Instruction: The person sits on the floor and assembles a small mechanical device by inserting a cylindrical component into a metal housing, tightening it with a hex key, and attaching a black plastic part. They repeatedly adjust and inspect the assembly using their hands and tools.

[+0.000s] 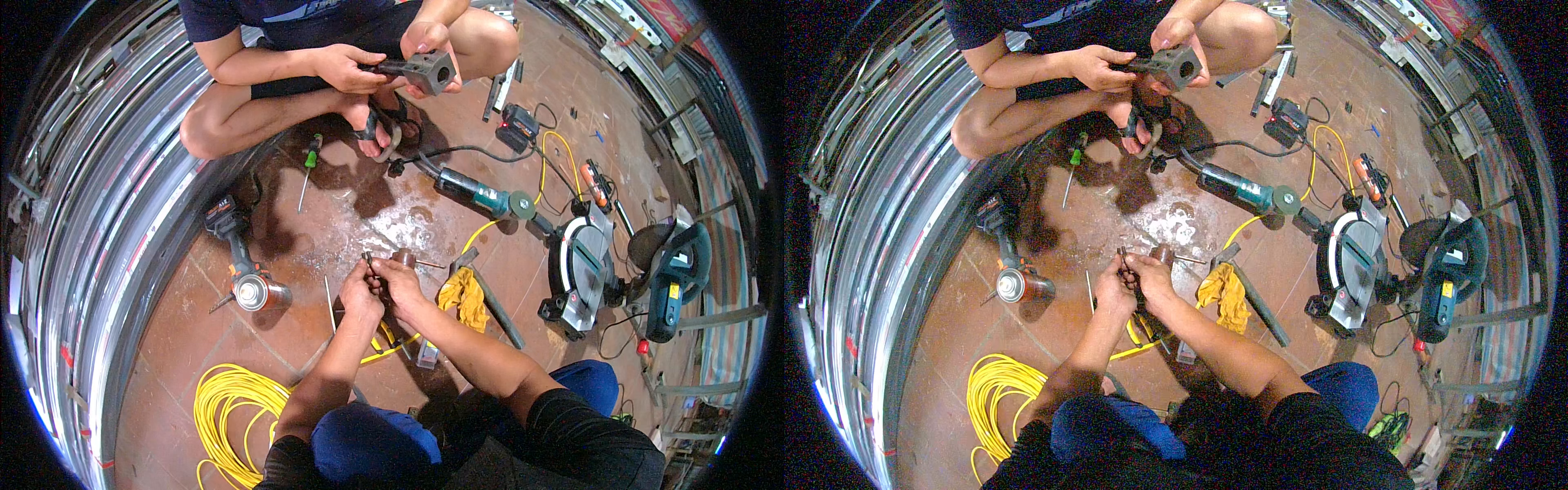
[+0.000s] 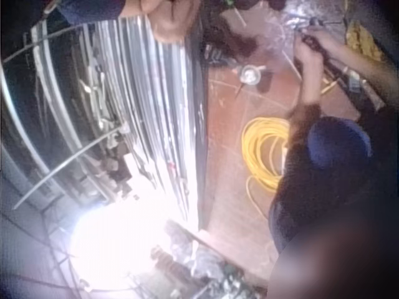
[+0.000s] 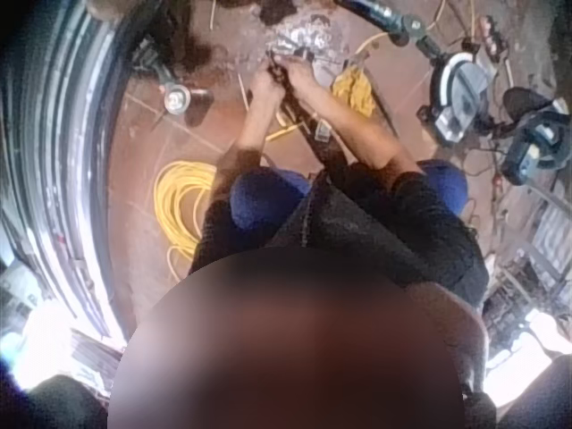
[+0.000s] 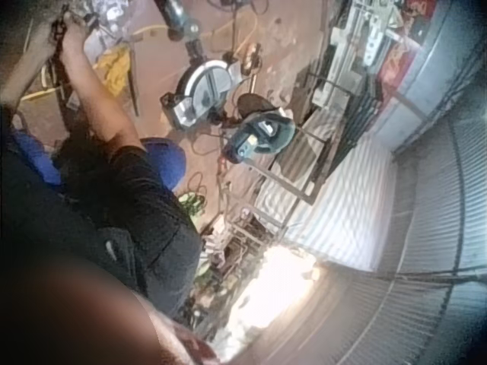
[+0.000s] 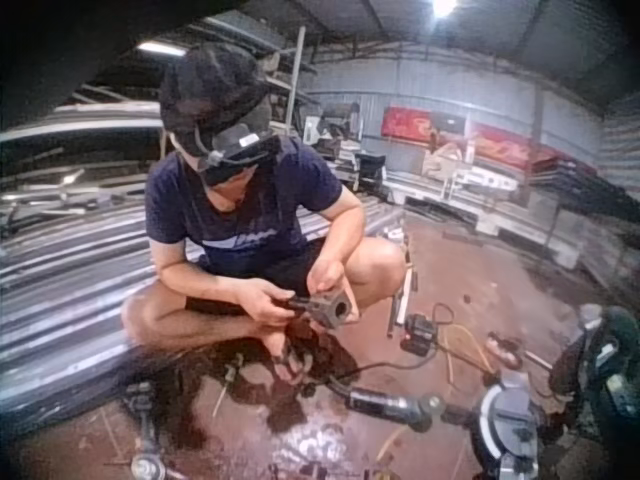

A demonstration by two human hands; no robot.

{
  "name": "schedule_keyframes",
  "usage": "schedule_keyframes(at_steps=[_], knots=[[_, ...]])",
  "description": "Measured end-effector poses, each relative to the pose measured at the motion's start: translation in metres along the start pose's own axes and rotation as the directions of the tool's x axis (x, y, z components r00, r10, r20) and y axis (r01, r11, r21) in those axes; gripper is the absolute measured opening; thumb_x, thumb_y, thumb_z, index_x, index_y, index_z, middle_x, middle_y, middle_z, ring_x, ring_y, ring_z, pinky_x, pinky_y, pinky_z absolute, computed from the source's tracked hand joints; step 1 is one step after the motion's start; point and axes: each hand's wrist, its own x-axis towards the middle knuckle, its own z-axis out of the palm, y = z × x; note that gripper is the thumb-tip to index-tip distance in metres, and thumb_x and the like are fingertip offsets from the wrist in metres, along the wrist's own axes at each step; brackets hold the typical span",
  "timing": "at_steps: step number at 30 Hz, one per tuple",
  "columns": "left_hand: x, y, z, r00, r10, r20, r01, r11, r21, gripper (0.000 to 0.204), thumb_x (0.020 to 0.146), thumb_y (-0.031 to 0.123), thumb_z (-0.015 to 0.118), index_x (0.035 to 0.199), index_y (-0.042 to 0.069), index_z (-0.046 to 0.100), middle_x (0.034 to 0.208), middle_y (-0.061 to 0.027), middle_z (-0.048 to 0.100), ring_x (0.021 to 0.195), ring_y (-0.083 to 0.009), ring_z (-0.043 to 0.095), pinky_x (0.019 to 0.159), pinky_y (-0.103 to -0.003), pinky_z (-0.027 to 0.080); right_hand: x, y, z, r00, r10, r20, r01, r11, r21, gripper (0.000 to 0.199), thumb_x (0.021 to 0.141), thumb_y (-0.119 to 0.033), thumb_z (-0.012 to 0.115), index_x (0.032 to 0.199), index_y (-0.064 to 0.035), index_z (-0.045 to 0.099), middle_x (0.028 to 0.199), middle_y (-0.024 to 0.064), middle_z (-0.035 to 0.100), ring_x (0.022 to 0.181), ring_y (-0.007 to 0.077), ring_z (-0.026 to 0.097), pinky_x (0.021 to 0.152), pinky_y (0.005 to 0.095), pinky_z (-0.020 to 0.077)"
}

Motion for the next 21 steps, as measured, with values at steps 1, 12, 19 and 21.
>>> schedule_keyframes(at_steps=[1, 12, 19, 21], knots=[[0.0001, 0.0000, -0.0001, 1.000, -0.004, -0.005, 0.004, 1.000, 0.003, 0.022, 0.102, 0.029, 0.061, 0.084, 0.017, 0.064, 0.068, 0.0066, 0.054, 0.059, -0.0093, 0.044, 0.056, -0.026, 0.037, 0.0000, -0.0003, 0.0000, 1.000, -0.017, 0.016, 0.017, 1.000, 0.000, 0.013, 0.100, -0.015, 0.064, 0.104, -0.0036, 0.069, 0.084, 0.0026, 0.068, 0.067, 0.0113, 0.059, 0.058, 0.0258, 0.0492], [0.0020, -0.0005, -0.0032, 1.000, -0.007, 0.018, 0.006, 1.000, 0.003, 0.022, 0.102, 0.029, 0.060, 0.084, 0.017, 0.065, 0.069, 0.0059, 0.056, 0.059, -0.0099, 0.046, 0.056, -0.027, 0.040, -0.0044, -0.0038, 0.0018, 0.999, -0.023, 0.038, 0.023, 1.000, -0.005, 0.015, 0.101, -0.018, 0.064, 0.103, -0.0039, 0.068, 0.084, 0.0028, 0.067, 0.066, 0.0116, 0.059, 0.057, 0.0256, 0.0488], [-0.0020, 0.0011, -0.0016, 0.997, 0.019, 0.073, -0.020, 1.000, 0.006, 0.022, 0.102, 0.027, 0.061, 0.083, 0.017, 0.064, 0.068, 0.0059, 0.056, 0.058, -0.0095, 0.046, 0.056, -0.026, 0.040, -0.0061, -0.0056, 0.0030, 0.999, -0.023, 0.036, 0.024, 1.000, -0.014, 0.015, 0.101, -0.017, 0.063, 0.102, -0.0033, 0.068, 0.084, 0.0029, 0.067, 0.066, 0.0116, 0.059, 0.057, 0.0261, 0.0496], [-0.0032, 0.0013, -0.0011, 0.999, 0.017, 0.046, -0.017, 1.000, 0.003, 0.021, 0.102, 0.026, 0.061, 0.083, 0.017, 0.064, 0.068, 0.0059, 0.056, 0.058, -0.0095, 0.046, 0.056, -0.026, 0.040, -0.0065, -0.0056, 0.0035, 0.999, -0.028, 0.032, 0.029, 0.999, -0.018, 0.015, 0.102, -0.017, 0.062, 0.102, -0.0032, 0.068, 0.084, 0.0028, 0.067, 0.066, 0.0116, 0.059, 0.058, 0.0262, 0.0498]])
